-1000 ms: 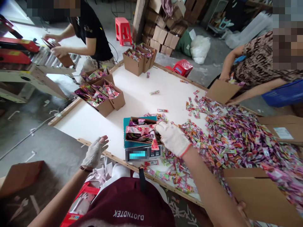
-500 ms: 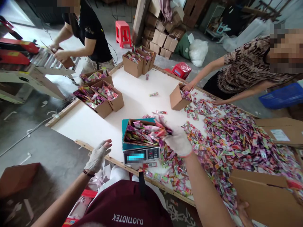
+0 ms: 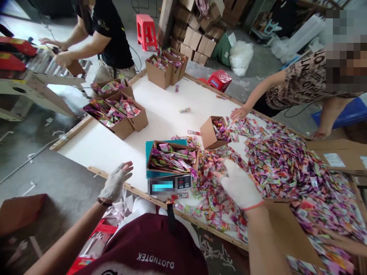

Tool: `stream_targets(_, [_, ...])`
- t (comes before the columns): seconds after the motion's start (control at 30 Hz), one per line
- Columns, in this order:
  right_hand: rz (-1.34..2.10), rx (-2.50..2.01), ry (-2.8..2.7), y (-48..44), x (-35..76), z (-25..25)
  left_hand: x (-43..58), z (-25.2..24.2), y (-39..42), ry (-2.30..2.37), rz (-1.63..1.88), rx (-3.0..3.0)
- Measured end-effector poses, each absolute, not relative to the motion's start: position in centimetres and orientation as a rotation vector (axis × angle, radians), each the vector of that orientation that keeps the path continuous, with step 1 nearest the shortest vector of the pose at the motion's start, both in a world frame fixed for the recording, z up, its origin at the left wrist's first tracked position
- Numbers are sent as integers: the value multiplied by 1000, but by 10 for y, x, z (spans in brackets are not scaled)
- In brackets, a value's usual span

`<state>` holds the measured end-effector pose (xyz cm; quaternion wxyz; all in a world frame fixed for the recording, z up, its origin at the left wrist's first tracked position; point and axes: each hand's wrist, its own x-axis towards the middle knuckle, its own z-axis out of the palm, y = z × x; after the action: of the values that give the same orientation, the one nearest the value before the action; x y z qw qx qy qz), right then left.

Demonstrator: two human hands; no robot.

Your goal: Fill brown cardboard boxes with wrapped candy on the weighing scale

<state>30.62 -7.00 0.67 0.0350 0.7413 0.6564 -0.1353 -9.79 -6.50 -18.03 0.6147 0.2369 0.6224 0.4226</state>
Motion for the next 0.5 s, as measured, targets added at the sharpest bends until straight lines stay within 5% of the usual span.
stream_targets(0.27, [-481,1870,1947,1,168,-28,-83,-152,-42,1340,1066,608])
stream_targets(0.5, [-637,1967,2144,-8,201,-13,-89,-165,-61,1368,1025,594])
